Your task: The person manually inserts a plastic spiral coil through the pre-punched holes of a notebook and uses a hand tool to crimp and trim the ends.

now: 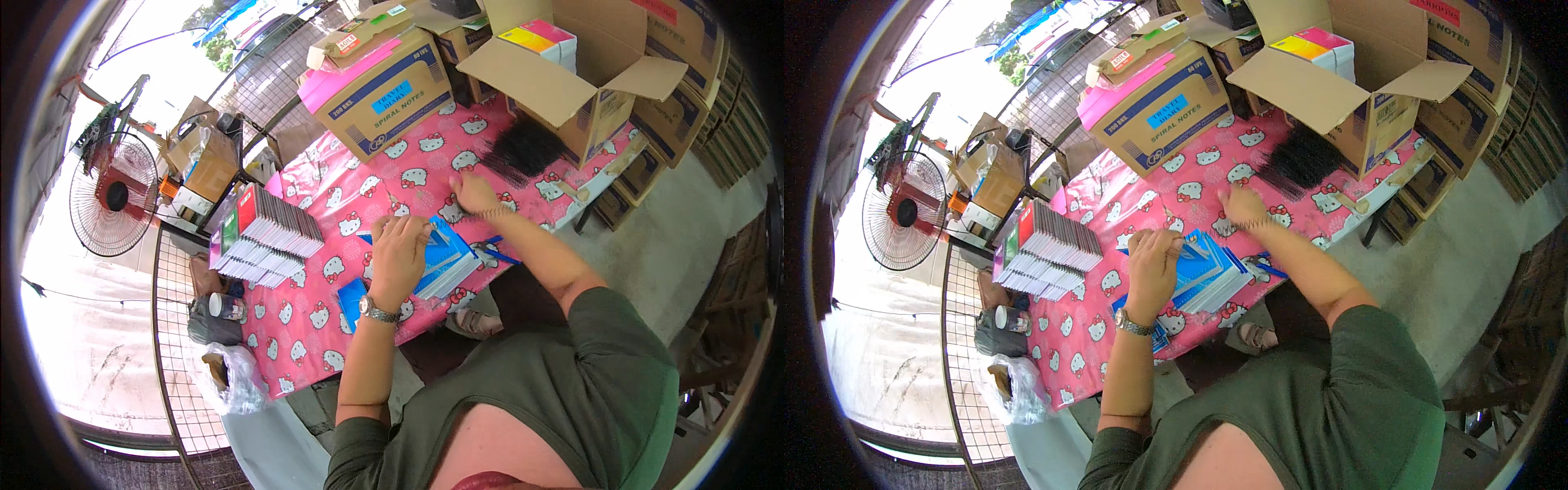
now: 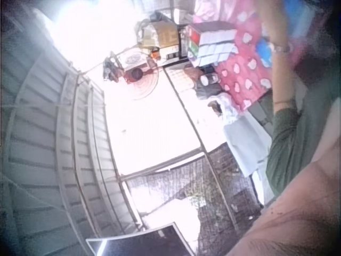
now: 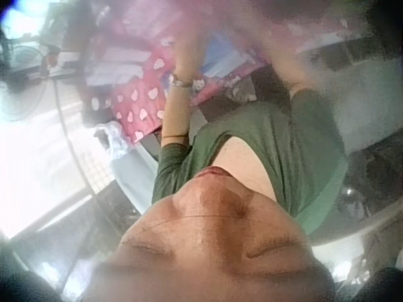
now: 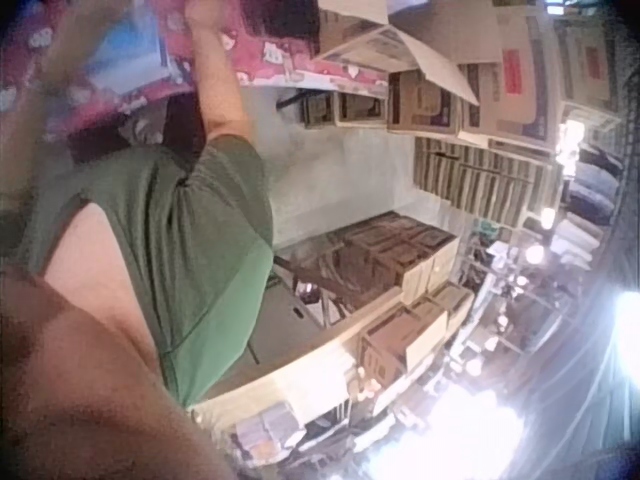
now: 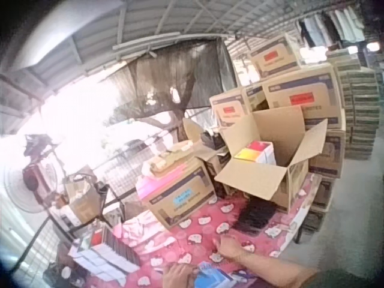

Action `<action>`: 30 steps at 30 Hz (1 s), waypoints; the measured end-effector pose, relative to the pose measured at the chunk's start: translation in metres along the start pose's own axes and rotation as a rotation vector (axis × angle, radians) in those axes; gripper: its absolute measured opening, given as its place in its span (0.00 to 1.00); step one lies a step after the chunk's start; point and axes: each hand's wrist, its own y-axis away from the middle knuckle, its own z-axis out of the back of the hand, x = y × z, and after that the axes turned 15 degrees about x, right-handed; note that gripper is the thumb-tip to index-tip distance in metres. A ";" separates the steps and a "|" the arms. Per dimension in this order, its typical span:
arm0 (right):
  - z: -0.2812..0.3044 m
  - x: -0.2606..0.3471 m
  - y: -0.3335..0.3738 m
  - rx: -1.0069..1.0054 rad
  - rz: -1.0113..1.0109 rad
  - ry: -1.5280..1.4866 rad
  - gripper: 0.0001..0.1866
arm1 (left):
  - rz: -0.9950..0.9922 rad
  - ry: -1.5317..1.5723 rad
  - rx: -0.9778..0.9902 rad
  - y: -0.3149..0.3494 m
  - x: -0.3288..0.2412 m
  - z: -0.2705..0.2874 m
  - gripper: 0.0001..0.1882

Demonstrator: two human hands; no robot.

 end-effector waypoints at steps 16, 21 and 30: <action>0.174 0.078 0.064 1.134 0.799 -0.440 0.34 | 0.184 -0.007 -0.085 0.009 -0.003 -0.004 0.20; 0.175 0.087 0.065 0.965 0.789 -0.036 0.35 | 0.150 0.016 -0.106 0.007 0.002 -0.005 0.20; 0.176 0.090 0.067 1.175 0.743 -0.767 0.25 | 0.131 0.061 -0.137 0.005 0.000 -0.002 0.22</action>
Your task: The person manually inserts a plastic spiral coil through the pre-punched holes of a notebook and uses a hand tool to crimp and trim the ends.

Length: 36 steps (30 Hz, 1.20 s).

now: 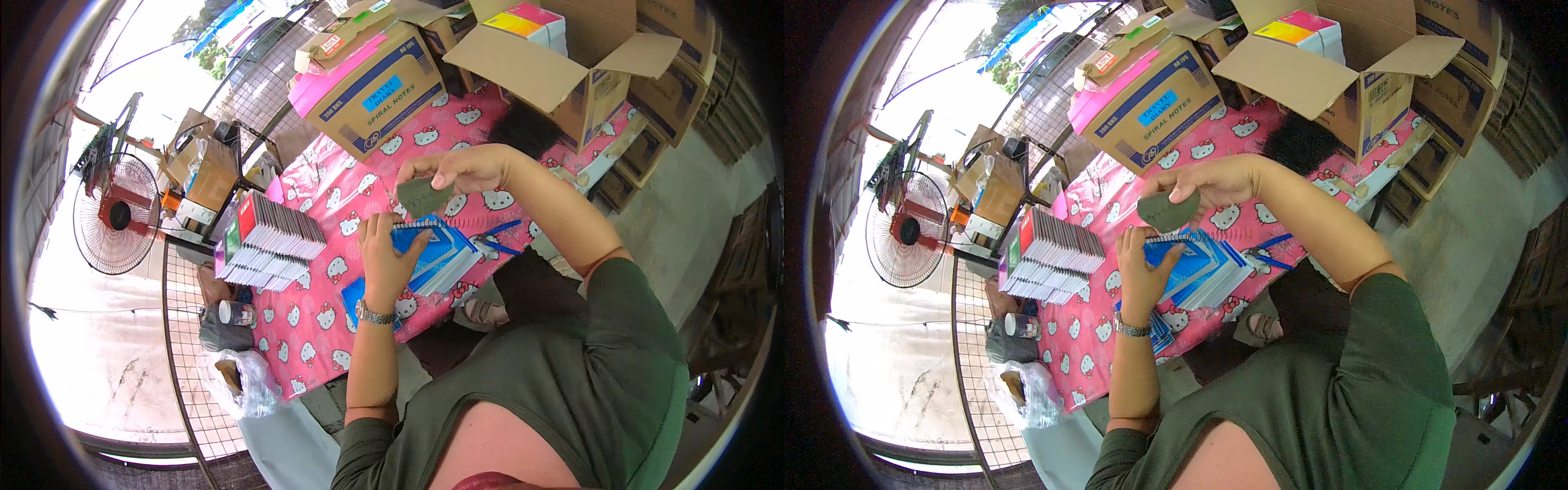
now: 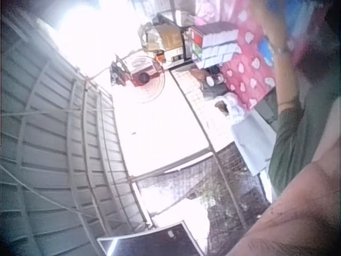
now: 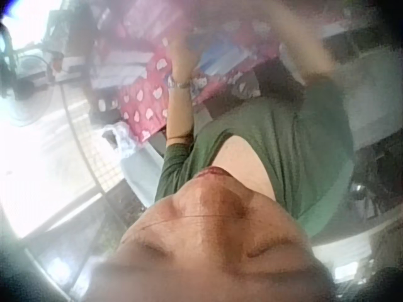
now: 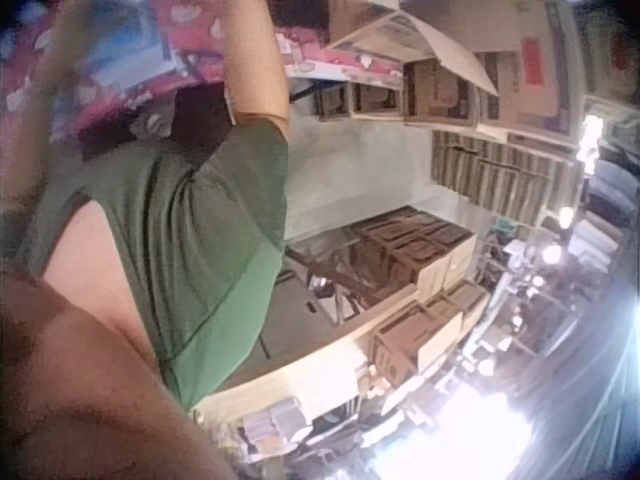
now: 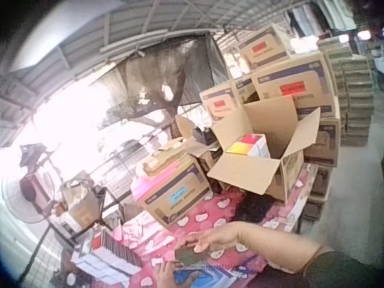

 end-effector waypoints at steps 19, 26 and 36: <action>0.018 -0.010 -0.041 0.260 0.178 -0.322 0.28 | 0.120 0.215 0.054 0.019 0.049 0.009 0.15; 0.027 -0.009 -0.053 0.186 0.060 -0.213 0.29 | 0.283 0.791 0.095 0.021 0.062 0.002 0.09; 0.022 -0.025 -0.056 0.184 -0.056 -0.164 0.32 | 0.321 0.785 0.078 0.023 0.049 0.003 0.09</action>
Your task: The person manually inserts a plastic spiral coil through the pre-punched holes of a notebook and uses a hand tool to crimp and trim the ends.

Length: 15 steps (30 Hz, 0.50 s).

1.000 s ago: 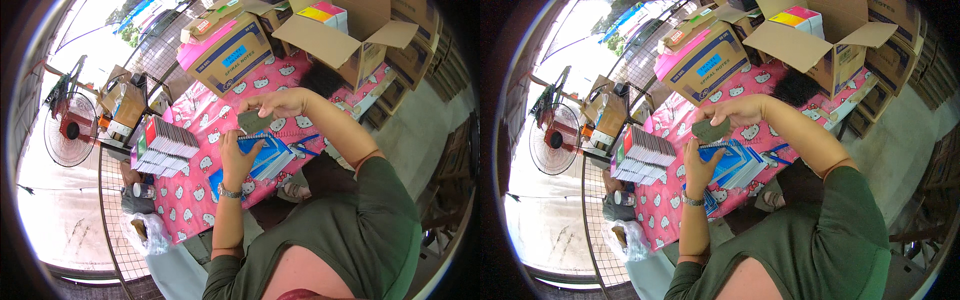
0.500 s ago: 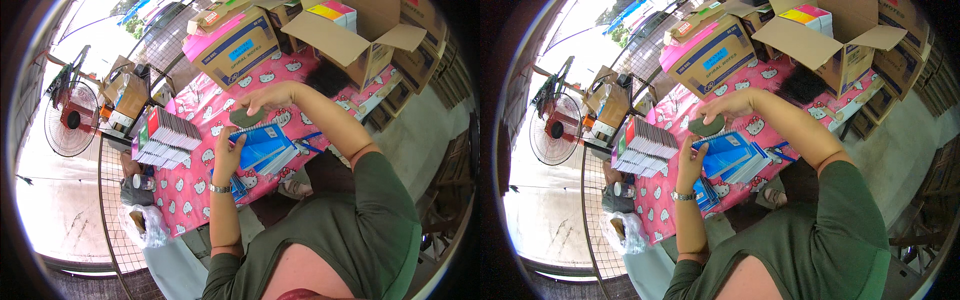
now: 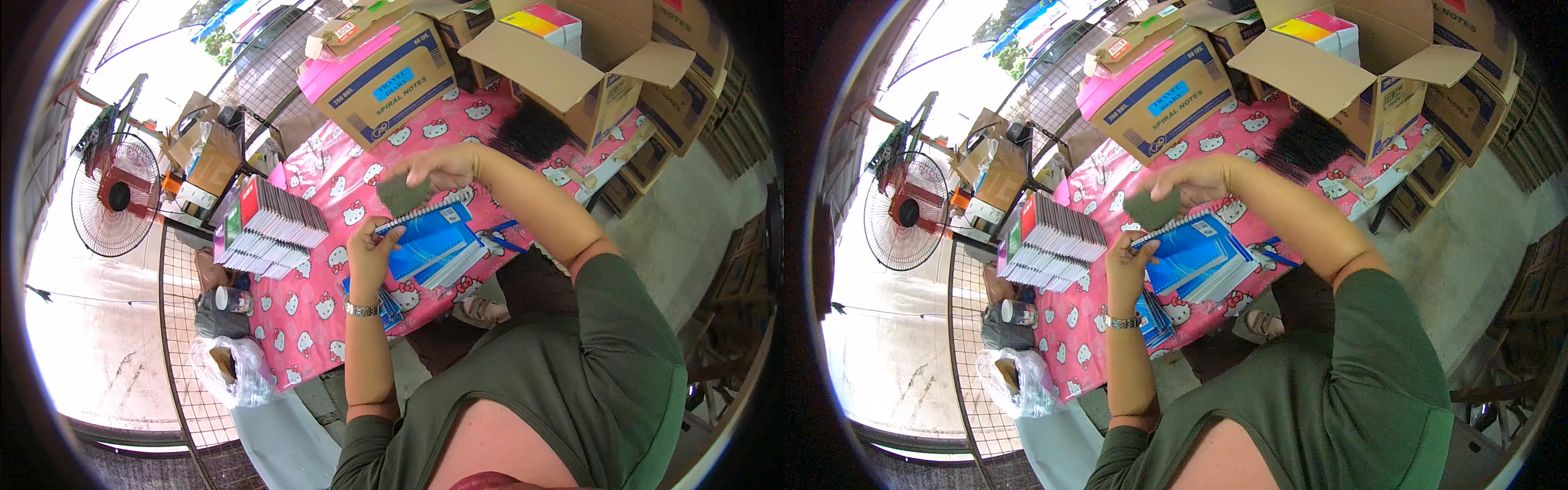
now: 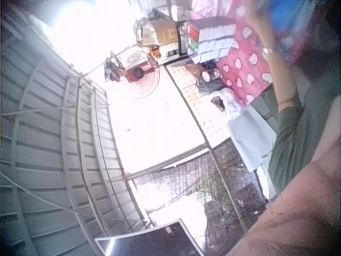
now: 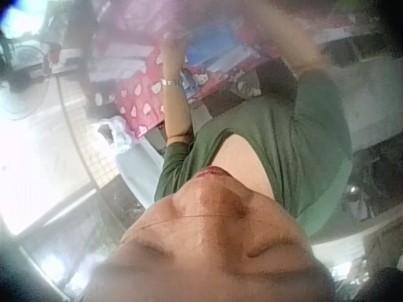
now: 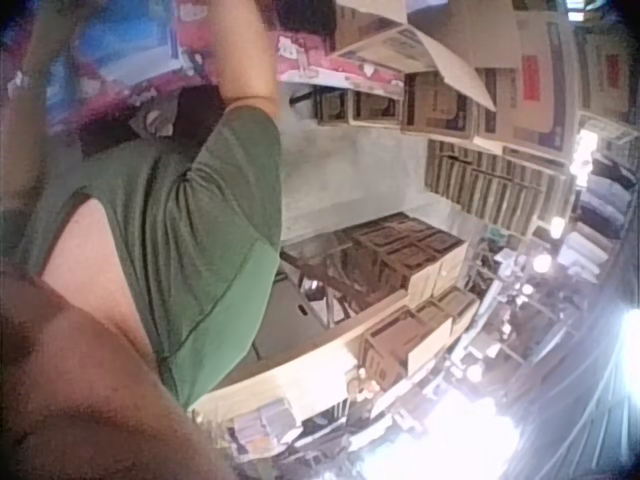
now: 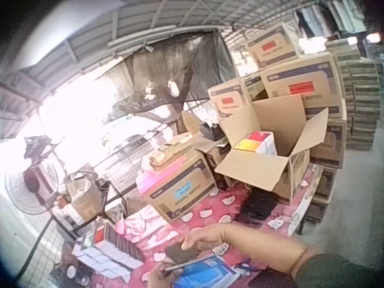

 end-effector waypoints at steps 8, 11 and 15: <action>0.002 0.004 -0.004 0.026 0.041 0.099 0.28 | -0.047 0.045 -0.024 0.002 0.002 -0.002 0.09; 0.031 -0.031 -0.003 -0.223 -0.288 0.455 0.24 | -0.001 -0.043 -0.008 0.003 0.007 0.004 0.09; 0.043 -0.126 0.033 -0.889 -0.760 0.864 0.26 | 0.020 0.018 -0.177 0.006 -0.005 -0.006 0.08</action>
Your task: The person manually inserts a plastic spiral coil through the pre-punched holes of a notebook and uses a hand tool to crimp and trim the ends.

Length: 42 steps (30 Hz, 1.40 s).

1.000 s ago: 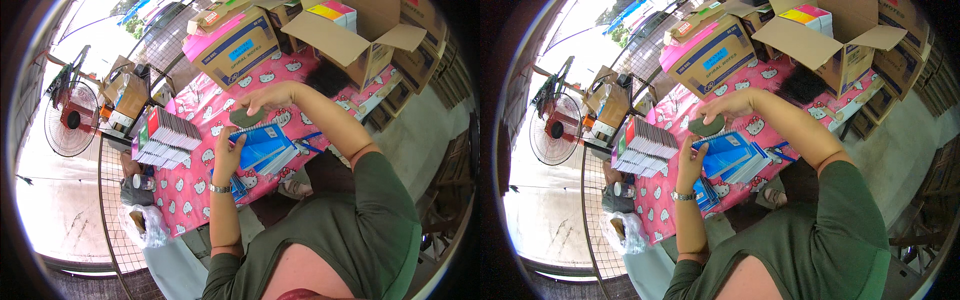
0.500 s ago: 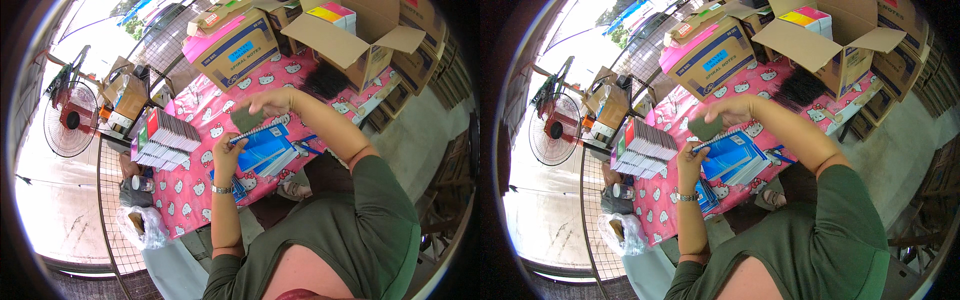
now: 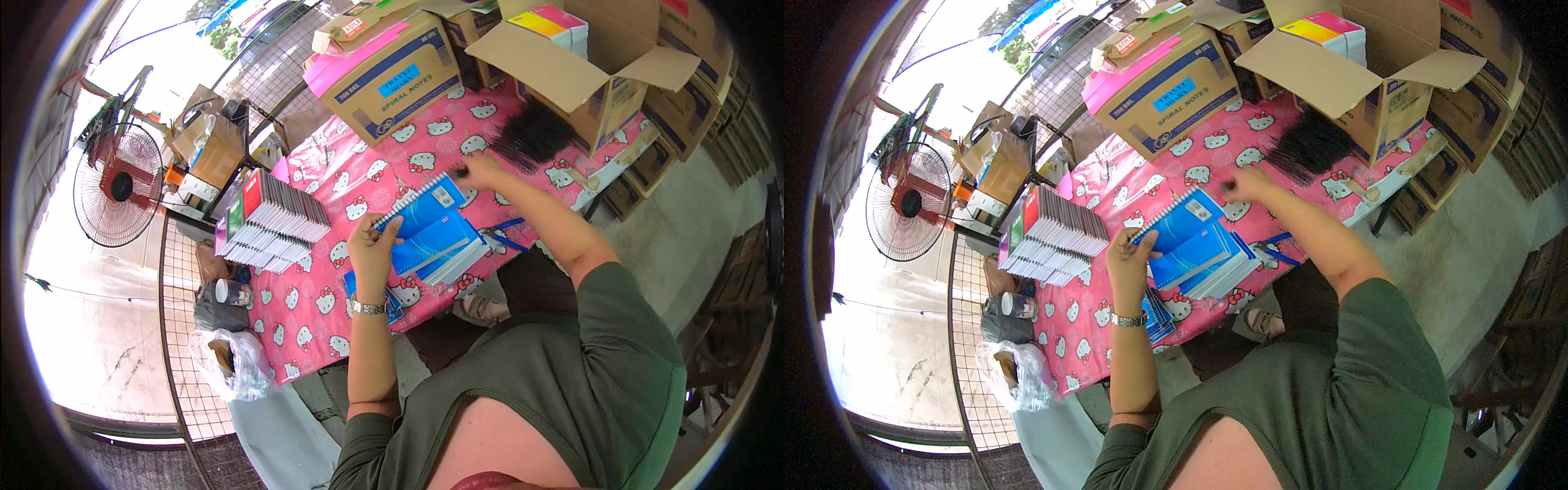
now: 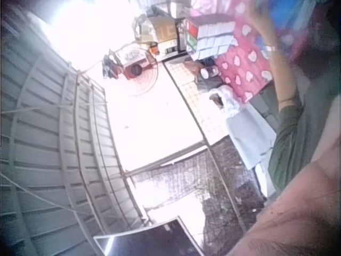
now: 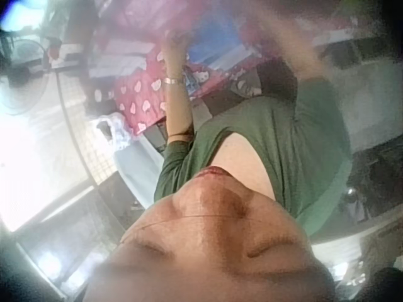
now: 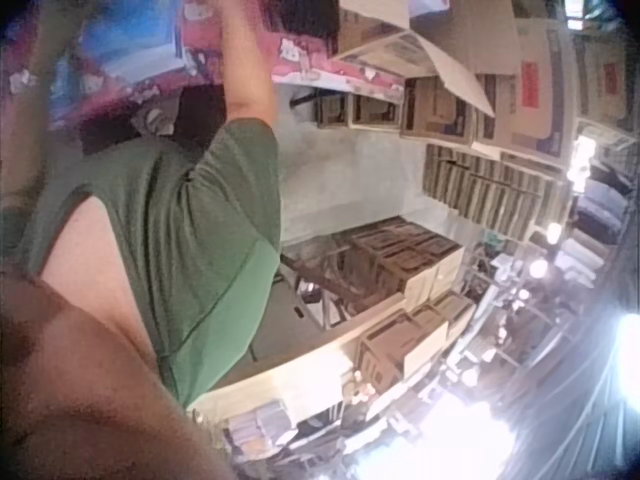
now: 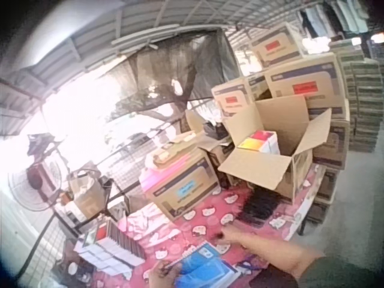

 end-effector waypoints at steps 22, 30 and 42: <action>0.002 0.105 0.158 -0.555 0.669 -0.195 0.26 | -0.144 -0.174 -0.261 0.000 0.001 -0.023 0.08; 0.002 0.133 0.151 -0.575 0.673 -0.042 0.26 | -0.134 -0.033 -0.226 0.003 0.018 -0.017 0.05; 0.002 0.135 0.154 -0.156 0.638 -0.483 0.23 | -0.284 -0.341 -0.420 0.013 0.025 -0.019 0.06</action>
